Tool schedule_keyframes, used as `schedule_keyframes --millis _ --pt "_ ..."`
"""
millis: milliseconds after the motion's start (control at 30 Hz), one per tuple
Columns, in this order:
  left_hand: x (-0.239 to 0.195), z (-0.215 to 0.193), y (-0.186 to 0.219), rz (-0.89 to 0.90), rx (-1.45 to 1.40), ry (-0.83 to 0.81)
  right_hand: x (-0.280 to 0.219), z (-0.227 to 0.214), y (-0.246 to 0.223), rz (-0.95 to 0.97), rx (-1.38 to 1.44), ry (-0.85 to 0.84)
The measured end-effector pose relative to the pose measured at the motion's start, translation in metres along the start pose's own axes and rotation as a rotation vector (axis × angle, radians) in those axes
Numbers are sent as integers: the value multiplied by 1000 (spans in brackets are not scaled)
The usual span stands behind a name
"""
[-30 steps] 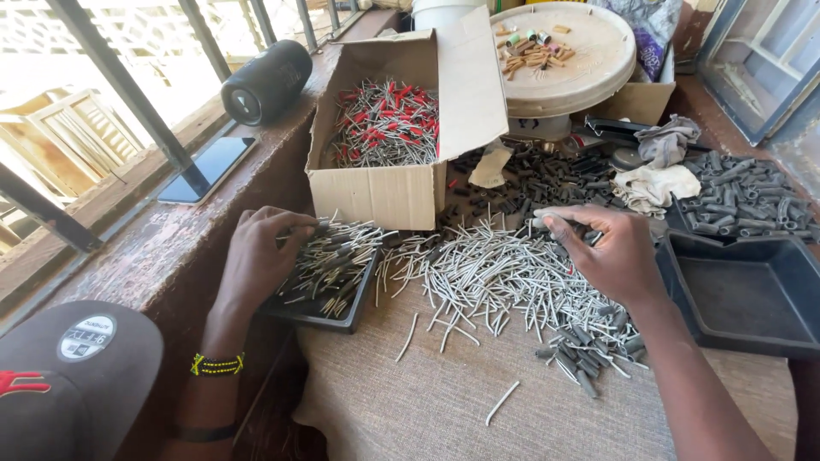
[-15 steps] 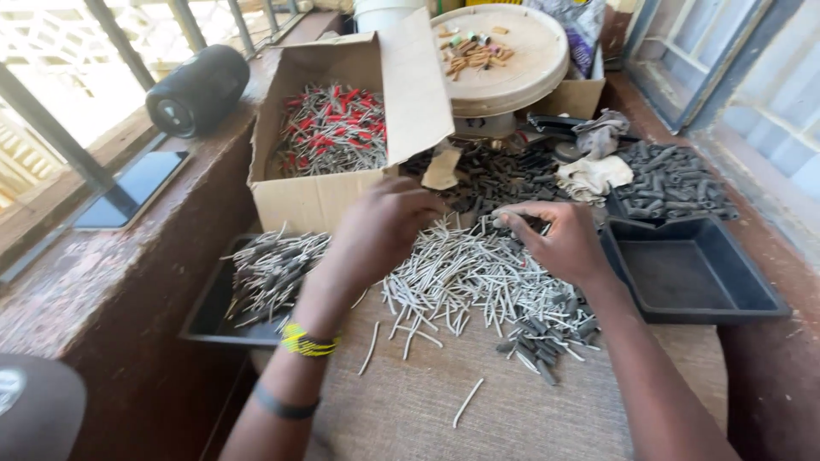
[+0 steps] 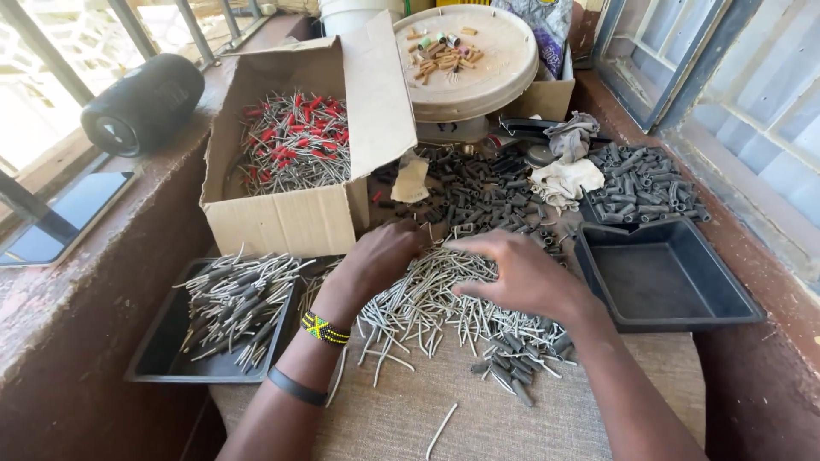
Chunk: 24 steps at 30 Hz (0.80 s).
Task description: Assembling small metal rods with black plastic connectors by hand
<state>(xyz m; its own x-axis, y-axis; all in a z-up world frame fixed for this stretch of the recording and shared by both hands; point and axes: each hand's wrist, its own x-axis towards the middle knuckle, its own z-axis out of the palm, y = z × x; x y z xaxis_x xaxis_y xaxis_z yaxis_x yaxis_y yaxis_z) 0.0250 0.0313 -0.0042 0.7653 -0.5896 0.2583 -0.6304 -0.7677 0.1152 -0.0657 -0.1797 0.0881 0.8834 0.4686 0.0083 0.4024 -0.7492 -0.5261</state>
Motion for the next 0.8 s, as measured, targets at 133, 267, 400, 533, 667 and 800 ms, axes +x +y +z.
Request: schedule_keyframes --millis 133,267,400,533,667,800 --pt "8 18 -11 -62 -12 15 9 27 -7 -117 -111 -109" --pt "8 4 -22 -142 -62 107 11 44 3 -148 -174 -26" --pt "-8 -13 -19 -181 -51 221 13 41 25 -156 -202 93" --pt "-3 37 -42 -195 9 96 29 46 62 -143 -213 194" --pt "4 61 -51 -141 37 63 31 45 70 -75 -139 271" --pt "10 49 -43 -149 87 88 12 31 42 -66 -71 303"
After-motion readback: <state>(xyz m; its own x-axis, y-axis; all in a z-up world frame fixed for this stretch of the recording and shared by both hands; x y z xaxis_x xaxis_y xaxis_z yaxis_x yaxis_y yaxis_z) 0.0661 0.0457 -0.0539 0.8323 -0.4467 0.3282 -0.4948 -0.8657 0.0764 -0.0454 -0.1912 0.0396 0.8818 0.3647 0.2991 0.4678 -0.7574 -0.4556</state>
